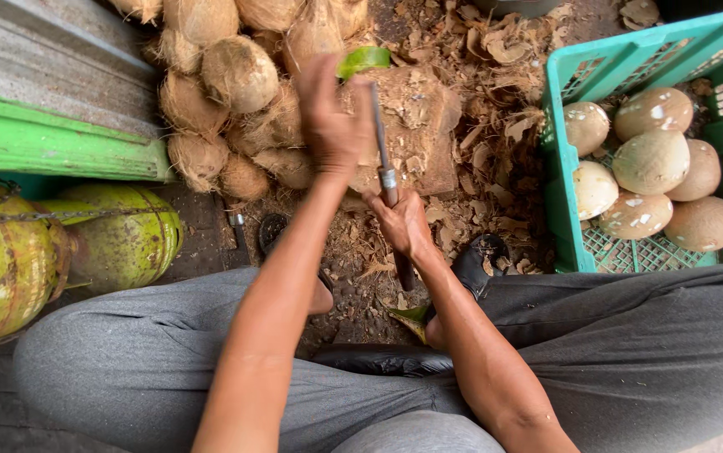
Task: The person sits on the ground and uses a machete to peel the husk off a coconut. They repeatedly strike and scrape the coconut against a wooden block, removing the fibrous outer layer and placing the peeled coconut into a green crate.
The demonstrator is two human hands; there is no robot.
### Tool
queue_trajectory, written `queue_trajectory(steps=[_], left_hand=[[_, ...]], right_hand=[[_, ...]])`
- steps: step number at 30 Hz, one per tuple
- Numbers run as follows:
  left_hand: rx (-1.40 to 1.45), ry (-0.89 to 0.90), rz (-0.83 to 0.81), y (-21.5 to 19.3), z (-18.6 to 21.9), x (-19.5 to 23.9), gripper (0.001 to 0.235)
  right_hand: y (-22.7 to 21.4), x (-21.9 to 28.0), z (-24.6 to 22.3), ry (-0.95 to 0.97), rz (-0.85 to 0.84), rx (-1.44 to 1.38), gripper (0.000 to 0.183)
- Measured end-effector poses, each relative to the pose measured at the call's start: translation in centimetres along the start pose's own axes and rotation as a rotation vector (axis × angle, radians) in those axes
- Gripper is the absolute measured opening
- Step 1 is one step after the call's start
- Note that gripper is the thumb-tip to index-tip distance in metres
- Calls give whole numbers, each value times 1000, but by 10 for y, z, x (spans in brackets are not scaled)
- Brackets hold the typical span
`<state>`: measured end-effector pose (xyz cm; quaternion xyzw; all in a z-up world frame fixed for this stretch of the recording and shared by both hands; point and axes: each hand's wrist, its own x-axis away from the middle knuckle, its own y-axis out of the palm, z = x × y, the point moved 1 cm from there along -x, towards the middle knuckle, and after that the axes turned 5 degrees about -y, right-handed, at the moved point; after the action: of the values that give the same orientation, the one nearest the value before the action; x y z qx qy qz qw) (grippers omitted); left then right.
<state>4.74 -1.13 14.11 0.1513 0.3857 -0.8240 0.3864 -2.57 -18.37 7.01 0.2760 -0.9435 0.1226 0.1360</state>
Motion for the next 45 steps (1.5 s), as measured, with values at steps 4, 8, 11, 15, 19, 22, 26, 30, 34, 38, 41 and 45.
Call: queue_trajectory(steps=[4,8,11,15,19,22,26,30,34,38,41,45], left_hand=[[68,-556,437,-79,-95,-7,37],[-113,-1295,534,-151,-173,37,40],[-131,-1449,610,-170,-209,78,36],[-291,-1227,473,-153,-232,106,42],[-429,-848,392,-107,-220,88,59],[-344,-675,278,-66,-192,58,95],[-385,-614,207,-29,-176,7,129],[-341,-766,253,-1,-184,-30,144],[-317,-684,366,11,-201,-28,145],[-237,-602,362,9,-220,-22,143],[-162,-647,339,-1,-202,-30,143],[-151,-850,133,-20,-196,-40,140]], right_hand=[[18,12,-40,55,-242,102,36],[14,10,-56,193,-325,47,38],[-16,-2,-53,313,-151,56,28],[-52,-16,-55,138,370,-109,29],[-66,-18,-57,12,386,-232,27],[-44,-16,-49,95,195,-200,32],[-3,-14,-35,213,-65,38,28],[16,-15,-26,223,-107,285,32],[13,-17,-11,228,-120,391,41],[19,-21,-2,154,-107,386,40],[14,-17,-9,228,-134,370,38],[15,-22,-13,236,-144,327,40]])
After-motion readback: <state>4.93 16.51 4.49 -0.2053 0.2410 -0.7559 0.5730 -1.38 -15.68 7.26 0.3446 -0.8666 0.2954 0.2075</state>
